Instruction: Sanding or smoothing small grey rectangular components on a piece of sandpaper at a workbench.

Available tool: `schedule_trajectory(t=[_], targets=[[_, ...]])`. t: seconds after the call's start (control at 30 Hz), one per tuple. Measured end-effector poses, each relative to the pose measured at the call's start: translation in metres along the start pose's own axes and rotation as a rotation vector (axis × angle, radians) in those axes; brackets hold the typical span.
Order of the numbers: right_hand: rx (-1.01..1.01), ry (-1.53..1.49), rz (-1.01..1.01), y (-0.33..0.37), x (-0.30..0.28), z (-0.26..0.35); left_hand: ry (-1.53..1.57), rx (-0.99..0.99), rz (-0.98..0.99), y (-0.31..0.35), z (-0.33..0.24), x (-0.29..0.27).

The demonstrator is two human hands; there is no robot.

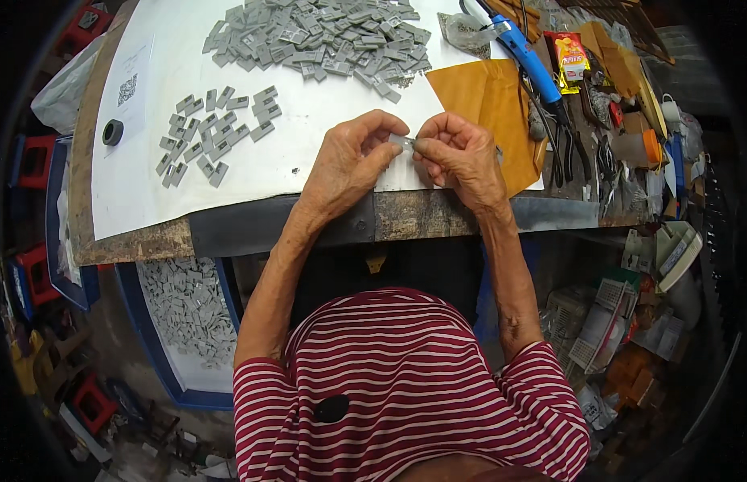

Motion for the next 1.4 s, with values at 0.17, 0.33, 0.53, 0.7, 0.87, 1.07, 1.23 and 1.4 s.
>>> schedule_trajectory(t=[0.17,0.33,0.53,0.7,0.87,1.07,1.23,1.4], targets=[[0.002,0.068,0.028,0.000,0.001,0.002,-0.042,-0.007,0.032,0.001,-0.002,0.001],[-0.005,0.093,0.067,-0.001,0.001,0.003,-0.041,-0.006,0.050,0.000,0.000,0.001],[0.005,0.160,0.080,-0.001,0.002,0.003,-0.034,-0.022,0.098,0.001,-0.002,0.003],[-0.017,0.145,0.055,0.002,0.005,0.006,0.008,-0.053,0.106,0.001,0.001,0.002],[-0.035,0.088,0.036,0.001,0.005,0.000,0.036,-0.058,0.118,0.001,0.002,0.002],[-0.057,0.029,-0.043,0.001,0.003,0.001,-0.008,0.084,0.011,0.000,-0.002,0.004],[-0.089,0.072,-0.048,0.000,0.003,0.005,-0.174,0.208,-0.001,0.003,-0.009,0.005],[-0.280,0.269,-0.135,0.002,0.005,0.010,-0.317,0.523,-0.070,0.007,-0.017,0.005]])
Point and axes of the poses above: each hand's wrist, its own y-axis away from the middle knuckle, its own x-axis out of the palm, z = x × y, the point moved 6 cm from there along -y, towards the middle knuckle, and after that the axes turned 15 degrees about -z, right-handed, at the moved point
